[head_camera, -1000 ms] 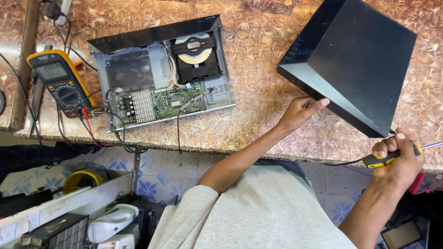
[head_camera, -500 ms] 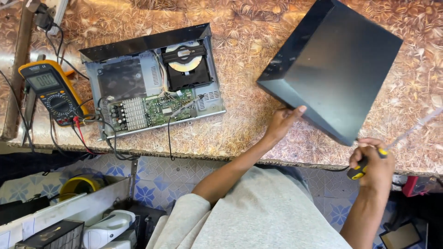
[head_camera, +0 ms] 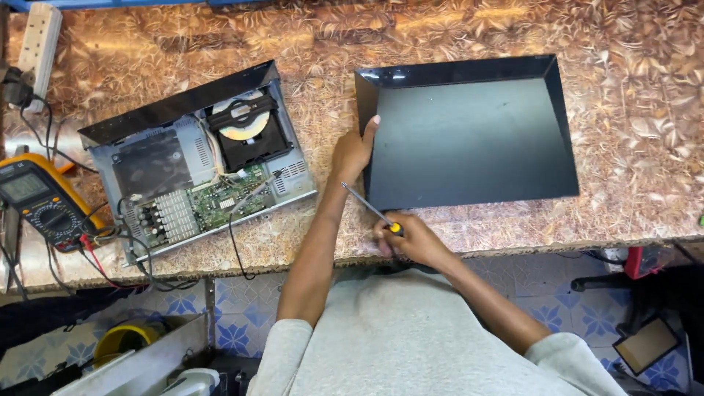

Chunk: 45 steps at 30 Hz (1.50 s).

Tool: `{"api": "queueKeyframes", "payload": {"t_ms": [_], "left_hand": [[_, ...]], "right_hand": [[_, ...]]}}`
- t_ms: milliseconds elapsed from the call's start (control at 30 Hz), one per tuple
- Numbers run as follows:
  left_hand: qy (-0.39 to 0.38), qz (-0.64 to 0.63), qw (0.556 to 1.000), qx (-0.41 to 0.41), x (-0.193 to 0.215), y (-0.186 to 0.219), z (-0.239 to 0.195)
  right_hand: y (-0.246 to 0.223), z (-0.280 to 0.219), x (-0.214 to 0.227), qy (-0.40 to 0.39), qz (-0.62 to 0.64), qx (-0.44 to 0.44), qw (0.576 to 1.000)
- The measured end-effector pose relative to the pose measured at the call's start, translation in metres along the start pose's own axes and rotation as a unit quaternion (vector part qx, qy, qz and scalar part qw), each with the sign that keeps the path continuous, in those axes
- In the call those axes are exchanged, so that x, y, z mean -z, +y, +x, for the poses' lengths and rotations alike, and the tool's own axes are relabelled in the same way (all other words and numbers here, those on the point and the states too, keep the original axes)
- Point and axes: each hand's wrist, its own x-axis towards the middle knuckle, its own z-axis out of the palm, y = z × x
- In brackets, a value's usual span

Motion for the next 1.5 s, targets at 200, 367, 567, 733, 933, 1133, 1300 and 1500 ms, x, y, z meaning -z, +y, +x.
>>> {"api": "queueKeyframes", "payload": {"t_ms": [200, 367, 567, 733, 933, 1133, 1300, 1500], "left_hand": [[0.031, 0.131, 0.991, -0.014, -0.031, 0.005, 0.11], [0.043, 0.194, 0.979, -0.052, -0.033, 0.02, 0.158], [0.063, 0.251, 0.96, -0.104, -0.029, 0.033, 0.187], [0.067, 0.343, 0.927, -0.136, -0.022, 0.025, 0.209], [0.088, 0.377, 0.913, -0.13, -0.033, 0.022, 0.211], [0.129, 0.406, 0.901, -0.083, -0.042, 0.037, 0.201], [0.167, 0.463, 0.866, -0.089, -0.036, 0.025, 0.211], [0.163, 0.493, 0.851, -0.078, -0.036, 0.025, 0.213]], "right_hand": [[0.018, 0.039, -0.009, 0.004, 0.038, 0.056, 0.998], [0.003, -0.005, 0.054, 0.006, 0.013, 0.031, 0.999], [0.039, -0.088, 0.126, 0.088, 0.107, -0.036, 0.99], [0.087, -0.143, 0.177, 0.226, 0.235, -0.093, 0.941], [0.14, -0.179, 0.241, 0.342, 0.167, -0.14, 0.914], [0.192, -0.191, 0.299, 0.412, 0.1, -0.128, 0.897], [0.237, -0.188, 0.324, 0.461, 0.026, -0.045, 0.886], [0.268, -0.163, 0.328, 0.569, -0.014, 0.064, 0.819]]}}
